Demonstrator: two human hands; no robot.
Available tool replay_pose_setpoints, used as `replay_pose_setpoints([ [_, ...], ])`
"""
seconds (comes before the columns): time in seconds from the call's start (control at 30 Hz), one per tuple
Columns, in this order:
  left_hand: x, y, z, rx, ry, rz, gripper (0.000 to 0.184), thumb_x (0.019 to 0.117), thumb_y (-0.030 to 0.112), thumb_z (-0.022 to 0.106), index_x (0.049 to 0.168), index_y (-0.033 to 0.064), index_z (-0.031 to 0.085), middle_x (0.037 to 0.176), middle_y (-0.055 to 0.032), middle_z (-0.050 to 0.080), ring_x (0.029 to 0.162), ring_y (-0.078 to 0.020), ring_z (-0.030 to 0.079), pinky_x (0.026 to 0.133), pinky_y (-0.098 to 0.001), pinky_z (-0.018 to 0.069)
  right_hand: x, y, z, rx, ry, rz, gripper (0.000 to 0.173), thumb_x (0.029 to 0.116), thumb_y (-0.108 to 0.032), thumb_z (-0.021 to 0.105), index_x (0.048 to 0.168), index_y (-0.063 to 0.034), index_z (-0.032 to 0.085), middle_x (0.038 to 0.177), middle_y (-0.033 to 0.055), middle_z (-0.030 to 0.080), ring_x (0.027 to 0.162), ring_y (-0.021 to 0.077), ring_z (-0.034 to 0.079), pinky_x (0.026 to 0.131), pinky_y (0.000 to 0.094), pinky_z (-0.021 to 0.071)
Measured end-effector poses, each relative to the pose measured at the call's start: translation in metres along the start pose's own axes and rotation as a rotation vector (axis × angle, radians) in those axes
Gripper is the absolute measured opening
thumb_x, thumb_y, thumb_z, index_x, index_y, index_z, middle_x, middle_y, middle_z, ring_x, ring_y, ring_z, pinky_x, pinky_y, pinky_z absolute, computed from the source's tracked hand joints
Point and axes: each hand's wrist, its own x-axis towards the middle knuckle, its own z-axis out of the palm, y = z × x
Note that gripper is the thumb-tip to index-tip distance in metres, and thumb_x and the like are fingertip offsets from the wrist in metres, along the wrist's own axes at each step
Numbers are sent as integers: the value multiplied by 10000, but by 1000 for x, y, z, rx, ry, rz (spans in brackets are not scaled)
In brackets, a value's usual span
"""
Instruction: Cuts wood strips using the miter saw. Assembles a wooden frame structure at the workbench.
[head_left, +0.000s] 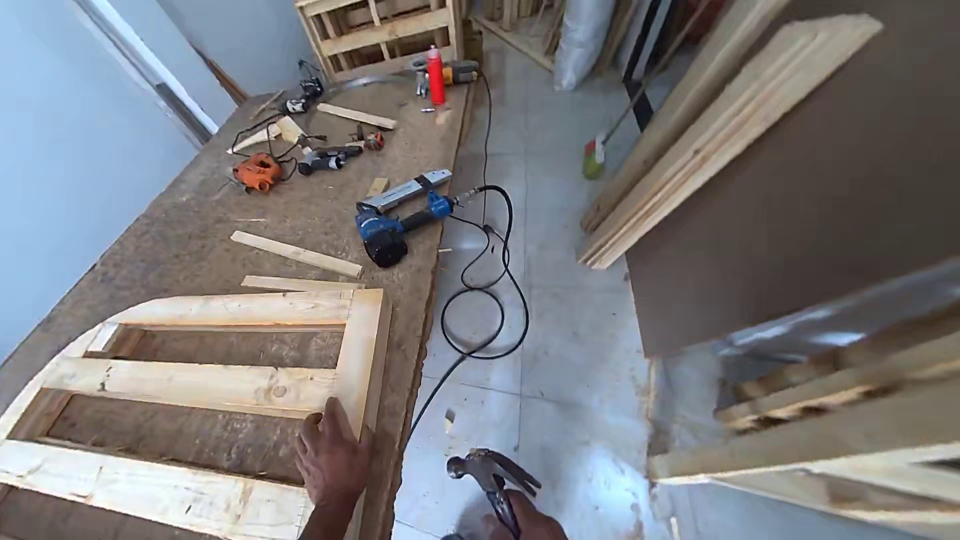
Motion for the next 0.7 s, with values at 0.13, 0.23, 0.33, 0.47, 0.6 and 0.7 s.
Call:
replay_pose_setpoints([
  [0.13, -3, -4, 8, -45, 167, 85, 686, 750, 481, 677, 1332, 117, 678, 1289, -221, 633, 1180, -474, 593, 929, -628, 495, 48, 0, -50, -120, 12, -22, 493, 999, -405, 593, 1236, 24, 641, 900, 206, 711, 854, 360, 709, 803, 552, 556],
  [0.23, 6, -2, 10, -147, 162, 116, 697, 790, 531, 665, 1327, 87, 670, 1338, -260, 603, 1304, -515, 515, 1051, -649, 435, 90, -3, -78, -177, -16, -20, 500, 1000, -410, 593, 1232, 32, 636, 895, 213, 703, 846, 370, 702, 792, 561, 550],
  [0.33, 50, 15, 5, -228, 111, 129, 753, 805, 580, 672, 1325, 34, 661, 1383, -283, 579, 1337, -514, 496, 1095, -635, 415, 132, -19, -101, -234, -72, 4, 492, 1006, -405, 596, 1239, 26, 636, 900, 213, 703, 846, 372, 700, 794, 568, 548],
  [0.47, 143, 57, -20, -206, -463, -132, 893, 866, 709, 643, 1467, 57, 538, 1388, -203, 612, 1325, -384, 554, 1129, -573, 408, 174, -56, -128, -288, -82, 5, 462, 1001, -429, 597, 1234, -33, 643, 874, 165, 688, 784, 327, 685, 749, 549, 553],
  [0.6, 206, 63, -1, -528, -752, -372, 714, 829, 606, 784, 1199, 5, 677, 1081, -220, 712, 1048, -382, 684, 937, -614, 533, 218, -94, -153, -313, -50, -132, 497, 990, -486, 555, 1240, -65, 642, 821, 95, 655, 695, 248, 648, 656, 489, 556],
  [0.7, 227, 57, -1, -867, -916, -504, 507, 899, 346, 796, 1205, -28, 643, 1045, -175, 722, 951, -278, 709, 886, -481, 579, 258, -131, -176, -338, -90, -188, 498, 1000, -470, 548, 1241, -45, 645, 846, 99, 664, 728, 250, 653, 680, 491, 556],
])
